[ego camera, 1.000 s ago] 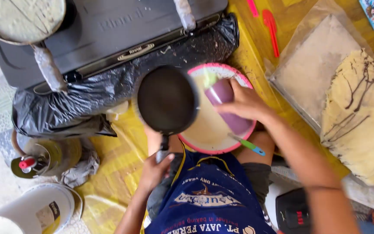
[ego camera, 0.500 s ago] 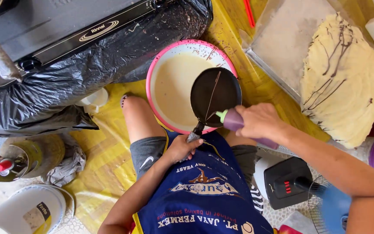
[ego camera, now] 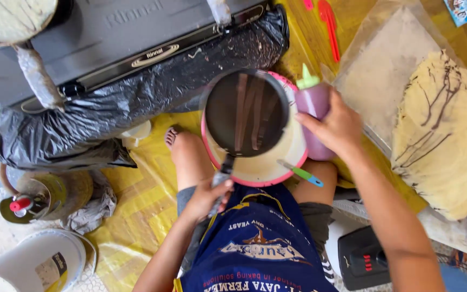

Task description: Making crepes by pouring batter into pans, cooking them on a stove, and stacking the finished products with chocolate drizzle.

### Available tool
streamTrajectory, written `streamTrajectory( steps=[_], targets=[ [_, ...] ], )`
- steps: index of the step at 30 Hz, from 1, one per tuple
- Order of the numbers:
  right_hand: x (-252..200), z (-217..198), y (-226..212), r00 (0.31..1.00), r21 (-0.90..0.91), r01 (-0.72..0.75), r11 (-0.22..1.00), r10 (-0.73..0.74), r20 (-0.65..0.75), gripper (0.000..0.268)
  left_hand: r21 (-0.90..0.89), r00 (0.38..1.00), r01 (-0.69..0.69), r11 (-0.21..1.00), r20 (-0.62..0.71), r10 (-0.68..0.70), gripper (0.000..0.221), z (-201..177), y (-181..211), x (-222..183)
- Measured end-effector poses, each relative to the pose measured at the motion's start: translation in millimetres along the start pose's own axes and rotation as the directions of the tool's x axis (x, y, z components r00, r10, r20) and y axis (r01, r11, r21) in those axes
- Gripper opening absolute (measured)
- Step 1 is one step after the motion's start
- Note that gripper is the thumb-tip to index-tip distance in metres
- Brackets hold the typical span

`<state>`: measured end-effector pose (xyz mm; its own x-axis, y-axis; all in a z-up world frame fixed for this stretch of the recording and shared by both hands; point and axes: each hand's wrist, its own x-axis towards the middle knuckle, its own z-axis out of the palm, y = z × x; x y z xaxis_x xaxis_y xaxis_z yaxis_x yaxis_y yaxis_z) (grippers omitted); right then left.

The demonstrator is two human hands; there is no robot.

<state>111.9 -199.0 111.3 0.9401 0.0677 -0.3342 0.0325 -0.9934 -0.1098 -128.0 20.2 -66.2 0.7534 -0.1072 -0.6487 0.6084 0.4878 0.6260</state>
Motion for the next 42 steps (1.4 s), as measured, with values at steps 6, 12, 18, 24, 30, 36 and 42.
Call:
streamTrajectory(
  steps=[6, 12, 18, 24, 30, 36, 42],
  targets=[
    [103.2, 111.0, -135.3, 0.777, 0.582, 0.629, 0.516, -0.433, -0.456, 0.086, -0.059, 0.921, -0.236, 0.970, -0.333, 0.204, 0.023, -86.9, 27.7, -55.1],
    [147.5, 196.9, -251.7, 0.789, 0.657, 0.613, 0.439, -0.394, -0.472, 0.090, 0.061, 0.761, -0.427, 0.902, -0.515, 0.395, 0.023, -102.6, 40.1, -96.6],
    [104.0, 187.0, -125.8, 0.802, 0.522, 0.592, 0.615, -0.517, -0.300, 0.096, 0.083, 0.829, -0.370, 0.925, -0.421, 0.369, 0.018, -77.6, 33.5, -87.0],
    [-24.7, 206.0, 94.5, 0.937, -0.377, 0.344, 0.860, -0.285, 0.203, 0.057, 0.494, 0.918, -0.140, 0.858, -0.260, 0.299, 0.033, -27.3, 48.4, -61.0],
    [-25.3, 220.6, 164.5, 0.922, -0.516, 0.304, 0.801, -0.384, -0.052, 0.023, 0.856, 0.934, 0.011, 0.516, -0.193, 0.301, 0.052, -15.1, 22.4, 8.0],
    [-10.2, 186.1, 203.7, 0.746, -0.779, 0.166, 0.605, -0.594, -0.302, 0.008, 0.980, 0.863, 0.057, 0.189, -0.144, 0.485, 0.063, -41.6, 2.6, 59.7],
    [-62.9, 74.9, 193.0, 0.981, -0.338, 0.087, 0.937, -0.140, -0.136, 0.037, 0.986, 0.843, 0.115, -0.122, -0.032, 0.537, 0.055, -21.1, 50.9, 51.1]
  ],
)
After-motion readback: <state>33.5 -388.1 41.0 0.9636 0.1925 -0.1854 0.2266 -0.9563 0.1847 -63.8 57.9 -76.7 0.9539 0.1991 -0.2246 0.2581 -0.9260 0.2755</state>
